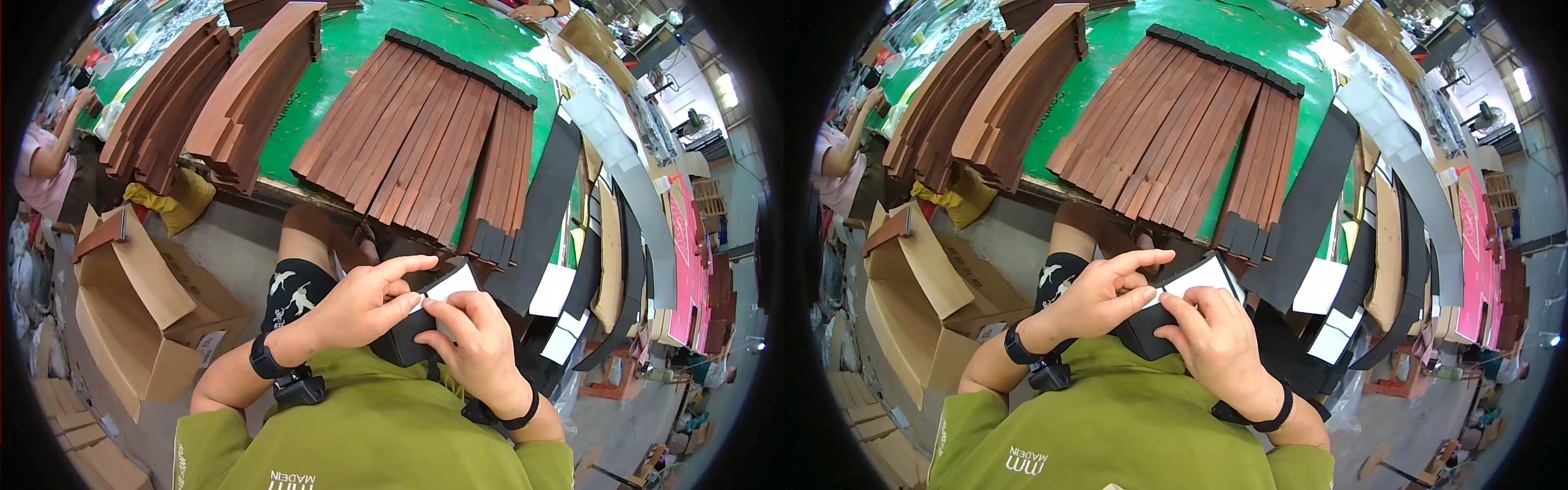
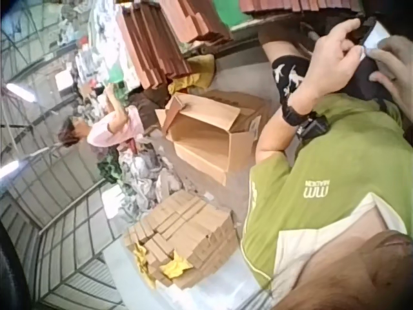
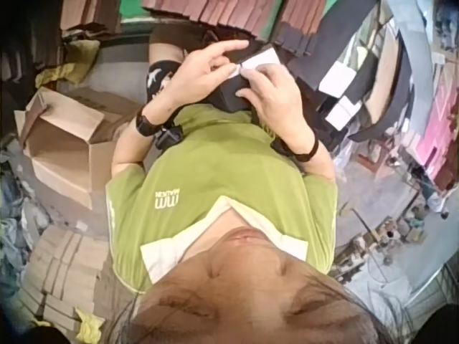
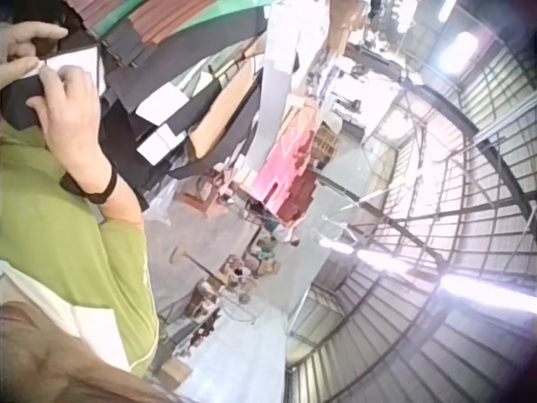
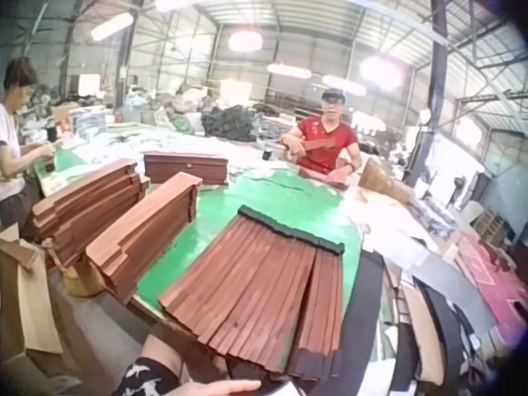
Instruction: Assembling wooden slats and frames to create panels, likely for blinds or furniture.
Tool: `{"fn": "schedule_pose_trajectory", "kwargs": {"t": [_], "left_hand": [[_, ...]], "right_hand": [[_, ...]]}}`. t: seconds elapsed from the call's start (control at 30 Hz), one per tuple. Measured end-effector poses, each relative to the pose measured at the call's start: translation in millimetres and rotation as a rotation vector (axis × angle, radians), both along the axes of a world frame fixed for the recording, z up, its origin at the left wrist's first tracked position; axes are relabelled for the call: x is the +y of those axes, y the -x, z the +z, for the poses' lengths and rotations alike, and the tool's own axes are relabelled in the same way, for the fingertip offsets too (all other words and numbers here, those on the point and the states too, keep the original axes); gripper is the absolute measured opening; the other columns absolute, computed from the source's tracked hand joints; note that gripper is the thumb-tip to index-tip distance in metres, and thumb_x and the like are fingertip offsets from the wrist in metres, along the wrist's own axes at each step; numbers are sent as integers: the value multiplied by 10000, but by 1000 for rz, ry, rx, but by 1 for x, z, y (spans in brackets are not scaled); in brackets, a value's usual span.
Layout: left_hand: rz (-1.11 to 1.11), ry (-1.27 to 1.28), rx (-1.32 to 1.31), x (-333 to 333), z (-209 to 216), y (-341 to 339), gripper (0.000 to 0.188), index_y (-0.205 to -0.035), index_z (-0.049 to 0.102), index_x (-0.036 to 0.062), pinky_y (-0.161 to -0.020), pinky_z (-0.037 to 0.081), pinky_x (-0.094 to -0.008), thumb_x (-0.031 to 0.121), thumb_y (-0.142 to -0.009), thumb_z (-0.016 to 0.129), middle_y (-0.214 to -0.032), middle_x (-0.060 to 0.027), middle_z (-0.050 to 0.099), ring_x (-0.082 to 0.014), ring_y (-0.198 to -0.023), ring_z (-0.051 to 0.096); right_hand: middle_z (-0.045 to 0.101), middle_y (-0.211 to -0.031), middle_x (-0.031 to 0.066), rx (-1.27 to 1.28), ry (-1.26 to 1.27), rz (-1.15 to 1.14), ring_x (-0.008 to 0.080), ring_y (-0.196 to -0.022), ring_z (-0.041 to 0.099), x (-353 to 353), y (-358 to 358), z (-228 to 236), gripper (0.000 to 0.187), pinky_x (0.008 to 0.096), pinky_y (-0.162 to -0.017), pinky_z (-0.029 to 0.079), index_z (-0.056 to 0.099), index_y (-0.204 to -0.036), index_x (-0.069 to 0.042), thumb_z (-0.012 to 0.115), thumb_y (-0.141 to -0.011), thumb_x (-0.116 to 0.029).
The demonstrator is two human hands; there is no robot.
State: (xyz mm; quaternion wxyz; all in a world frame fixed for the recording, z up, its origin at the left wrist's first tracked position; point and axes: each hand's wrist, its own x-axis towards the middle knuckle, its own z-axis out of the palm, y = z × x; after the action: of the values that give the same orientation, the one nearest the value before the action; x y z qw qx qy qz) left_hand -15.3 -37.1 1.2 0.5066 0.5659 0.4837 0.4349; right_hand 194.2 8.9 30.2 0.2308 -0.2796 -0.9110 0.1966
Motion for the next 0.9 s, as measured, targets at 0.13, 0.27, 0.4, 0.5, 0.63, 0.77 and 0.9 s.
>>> {"fn": "schedule_pose_trajectory", "kwargs": {"t": [0.13, 0.27, 0.4, 0.5, 0.63, 0.77, 0.9], "left_hand": [[-14, 47, 10, 3, -6, -7, 458, -1433, 504, 8, -550, 359, -256, 66, -988, 591, -642, 11, 539, -44, -593, 430], [-18, 52, 38, 7, -20, -13, 300, -1285, 586, 0, -588, 415, -246, 76, -996, 600, -670, 2, 587, -44, -636, 482], [-21, 148, 11, 14, -21, -11, 244, -1226, 607, -8, -605, 425, -234, 82, -1000, 602, -700, 2, 620, -31, -661, 505], [18, 98, 9, 17, -23, -12, 169, -1125, 657, -9, -631, 444, -229, 96, -1000, 614, -714, -14, 643, -32, -683, 543], [34, -294, 456, 23, -39, -12, 193, -994, 693, 58, -691, 574, -352, 187, -870, 764, -1279, -153, 635, -271, -768, 706], [86, -273, 440, 24, -46, -22, 225, -995, 687, 49, -667, 582, -350, 219, -872, 770, -1310, -167, 627, -256, -750, 717], [87, -303, 441, 30, -52, -25, 217, -1001, 686, 52, -644, 578, -338, 212, -876, 763, -1294, -169, 653, -249, -711, 712]], "right_hand": [[576, -933, 89, 14, -6, 39, 257, -779, 577, 5, -2, -7, 353, 381, -684, 486, 669, -1006, -43, 839, -707, -125], [578, -923, 97, 38, 30, 92, 265, -800, 585, 14, -2, -12, 276, 378, -690, 479, 613, -908, -33, 811, -719, -72], [597, -935, 106, 63, 8, 173, 284, -814, 592, 19, -4, -12, 259, 395, -717, 480, 575, -870, -35, 789, -724, -32], [631, -935, 113, 147, 103, 191, 309, -802, 622, 24, -8, -8, 262, 384, -699, 516, 583, -889, -36, 789, -734, 11], [619, -906, 81, 347, 425, -51, 185, -760, 612, 51, -20, -6, 385, 308, -696, 525, 560, -1046, -24, 843, -787, -48], [586, -923, 60, 199, 400, -197, 164, -785, 599, 85, -5, 0, 531, 309, -712, 523, 547, -1120, -33, 897, -735, -138], [598, -1038, 129, 136, 112, -201, 281, -887, 618, 98, 11, -22, 564, 376, -795, 527, 569, -1158, -34, 869, -682, -72]]}}
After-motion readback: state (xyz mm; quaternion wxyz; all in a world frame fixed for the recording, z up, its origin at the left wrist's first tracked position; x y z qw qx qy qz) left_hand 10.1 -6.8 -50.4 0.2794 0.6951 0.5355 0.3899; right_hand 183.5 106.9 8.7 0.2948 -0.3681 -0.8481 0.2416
